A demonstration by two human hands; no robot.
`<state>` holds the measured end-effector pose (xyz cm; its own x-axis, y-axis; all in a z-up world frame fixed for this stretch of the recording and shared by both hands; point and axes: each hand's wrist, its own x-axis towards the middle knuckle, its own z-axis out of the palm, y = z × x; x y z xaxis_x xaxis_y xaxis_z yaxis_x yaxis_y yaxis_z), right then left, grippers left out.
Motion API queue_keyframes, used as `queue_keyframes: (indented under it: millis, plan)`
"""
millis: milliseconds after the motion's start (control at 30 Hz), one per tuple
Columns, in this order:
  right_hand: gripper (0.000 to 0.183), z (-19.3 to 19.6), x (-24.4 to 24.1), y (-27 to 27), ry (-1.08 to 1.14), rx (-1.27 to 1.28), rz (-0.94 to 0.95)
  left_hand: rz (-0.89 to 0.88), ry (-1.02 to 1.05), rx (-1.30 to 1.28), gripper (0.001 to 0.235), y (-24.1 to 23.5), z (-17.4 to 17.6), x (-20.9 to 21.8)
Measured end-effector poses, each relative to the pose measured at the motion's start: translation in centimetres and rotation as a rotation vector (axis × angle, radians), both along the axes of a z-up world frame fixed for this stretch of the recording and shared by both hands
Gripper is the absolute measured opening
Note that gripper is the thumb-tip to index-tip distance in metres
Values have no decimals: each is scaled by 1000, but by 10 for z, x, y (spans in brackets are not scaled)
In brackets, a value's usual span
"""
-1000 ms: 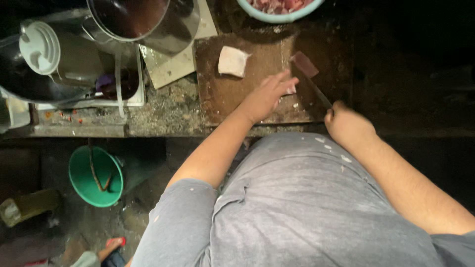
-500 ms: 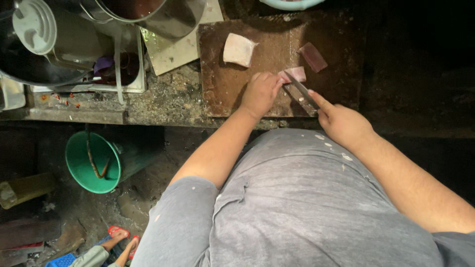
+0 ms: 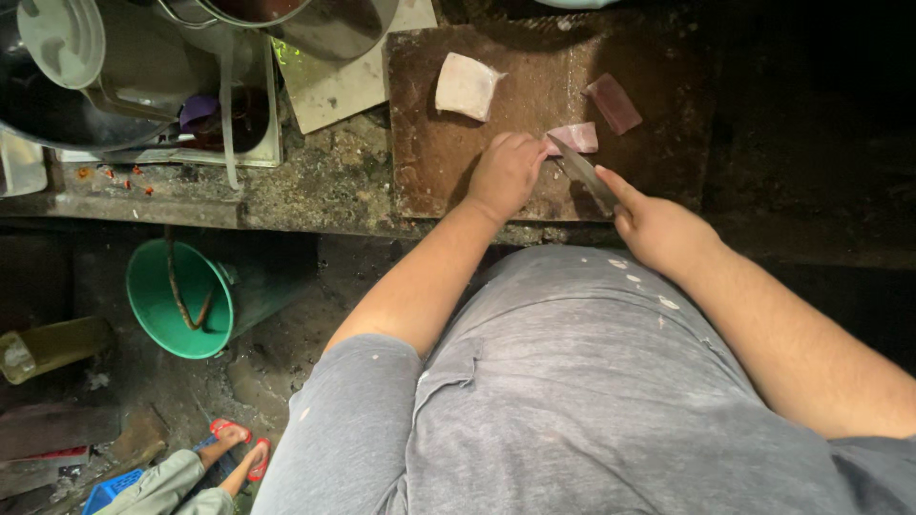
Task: The person slices a piece of meat on a wooden cutting board using a knife, placing the smaller pieces into a blue bowl.
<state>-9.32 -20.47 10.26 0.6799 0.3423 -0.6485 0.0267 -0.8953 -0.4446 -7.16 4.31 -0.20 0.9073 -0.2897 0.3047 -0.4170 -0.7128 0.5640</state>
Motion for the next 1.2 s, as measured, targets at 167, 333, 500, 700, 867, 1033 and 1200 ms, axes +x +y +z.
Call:
queue_keyframes:
  millis: [167,333,500,700,867,1033,1200]
  plan:
    - [70,-23,24,24,-42,46,17,-11,-13,4,12,2,-5,1]
    - [71,-23,26,33,-82,95,42,16,38,31,10,-1,-1,5]
    - [72,-1,-1,-4,72,-86,67,228,223,102,22,5,7,11]
    - [69,15,-12,-20,9,-69,-1,-58,73,154,37,-1,14,27]
    - [68,12,-14,-21,-73,-36,-56,-64,286,70,18,-18,7,18]
    - [68,9,-15,-18,-77,-74,-8,38,142,30,18,-18,3,6]
    - [69,5,-17,-18,-123,-48,40,82,160,65,15,-18,-1,4]
